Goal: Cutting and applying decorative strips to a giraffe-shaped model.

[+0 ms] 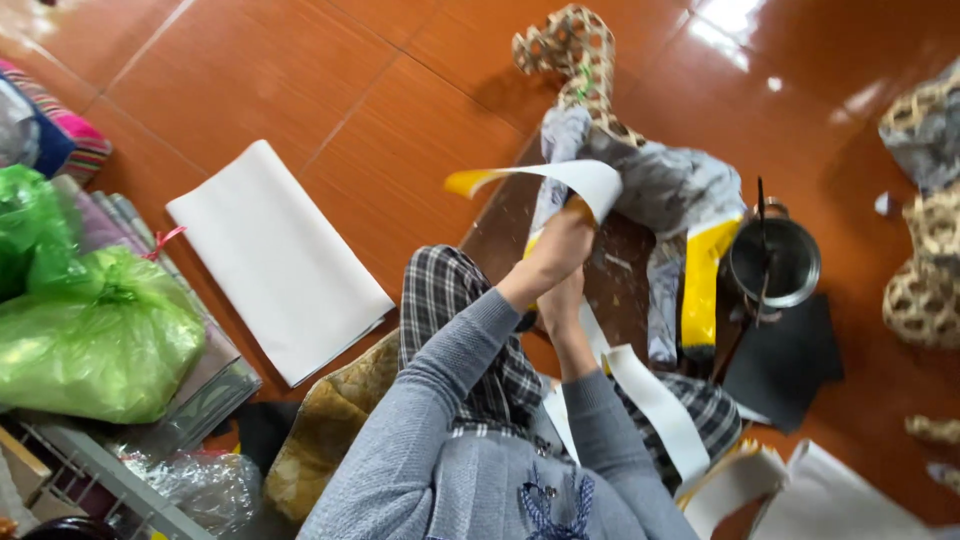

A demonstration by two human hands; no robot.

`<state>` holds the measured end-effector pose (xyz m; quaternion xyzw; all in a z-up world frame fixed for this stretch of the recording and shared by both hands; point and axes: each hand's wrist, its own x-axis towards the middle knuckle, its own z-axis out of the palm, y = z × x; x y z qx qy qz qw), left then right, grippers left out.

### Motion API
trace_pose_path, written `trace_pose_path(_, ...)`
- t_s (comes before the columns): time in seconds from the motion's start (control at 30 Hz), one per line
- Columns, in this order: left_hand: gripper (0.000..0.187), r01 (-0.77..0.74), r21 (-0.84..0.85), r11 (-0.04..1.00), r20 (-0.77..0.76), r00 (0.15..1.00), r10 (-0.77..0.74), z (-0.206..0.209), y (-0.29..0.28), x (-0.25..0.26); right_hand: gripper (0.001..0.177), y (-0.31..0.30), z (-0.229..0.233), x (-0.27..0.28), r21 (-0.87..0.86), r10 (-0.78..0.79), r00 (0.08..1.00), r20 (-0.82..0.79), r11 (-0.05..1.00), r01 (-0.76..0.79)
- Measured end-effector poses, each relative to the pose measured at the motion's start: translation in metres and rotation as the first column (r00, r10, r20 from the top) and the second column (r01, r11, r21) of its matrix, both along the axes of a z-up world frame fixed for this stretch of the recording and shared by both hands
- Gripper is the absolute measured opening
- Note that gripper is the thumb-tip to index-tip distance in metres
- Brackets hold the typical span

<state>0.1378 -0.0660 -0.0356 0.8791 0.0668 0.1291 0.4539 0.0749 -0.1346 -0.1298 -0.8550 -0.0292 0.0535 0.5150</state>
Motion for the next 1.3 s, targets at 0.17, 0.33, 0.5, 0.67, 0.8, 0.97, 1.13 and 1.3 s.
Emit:
trace_pose_path(0.17,0.074,0.362,-0.048,0.931,0.02,0.932,-0.361,-0.02,0.015,-0.025,0.037,-0.019,-0.046,0.019,0.345,-0.295,0.934,-0.201,0.871,0.349)
trace_pose_path(0.33,0.089,0.054,-0.171,0.984,-0.505,0.853,-0.135,-0.052,0.045,-0.057,0.026,0.002,-0.005,0.012,0.627,-0.356,0.783,-0.51,0.469,0.622)
trace_pose_path(0.5,0.093,0.023,-0.223,0.975,-0.622,0.766,-0.161,-0.047,0.045,-0.058,0.019,-0.009,-0.035,0.001,0.675,-0.085,0.687,-0.721,0.132,0.725)
trace_pose_path(0.67,0.083,0.066,-0.083,0.994,-0.642,0.76,-0.104,-0.062,0.044,-0.056,0.025,-0.027,0.008,-0.022,0.407,-0.434,0.845,-0.314,0.742,0.532)
trace_pose_path(0.8,0.079,0.087,-0.056,0.995,-0.651,0.752,-0.103,-0.065,0.044,-0.054,0.035,-0.015,0.049,0.007,0.154,-0.1,0.967,-0.235,0.978,0.139)
trace_pose_path(0.97,0.096,0.117,-0.318,0.941,-0.645,0.701,-0.305,-0.013,0.047,-0.054,0.073,0.01,-0.007,0.057,0.281,0.167,0.836,-0.522,0.959,-0.017)
trace_pose_path(1.13,0.117,0.148,-0.434,0.889,-0.603,0.686,-0.408,0.05,0.053,-0.06,0.042,0.018,0.015,0.063,0.571,0.193,0.582,-0.79,0.576,0.585)
trace_pose_path(1.3,0.109,0.237,-0.301,0.924,-0.541,0.755,-0.371,0.022,0.054,-0.073,0.042,0.026,0.047,0.046,0.575,0.186,0.552,-0.813,0.407,0.71)
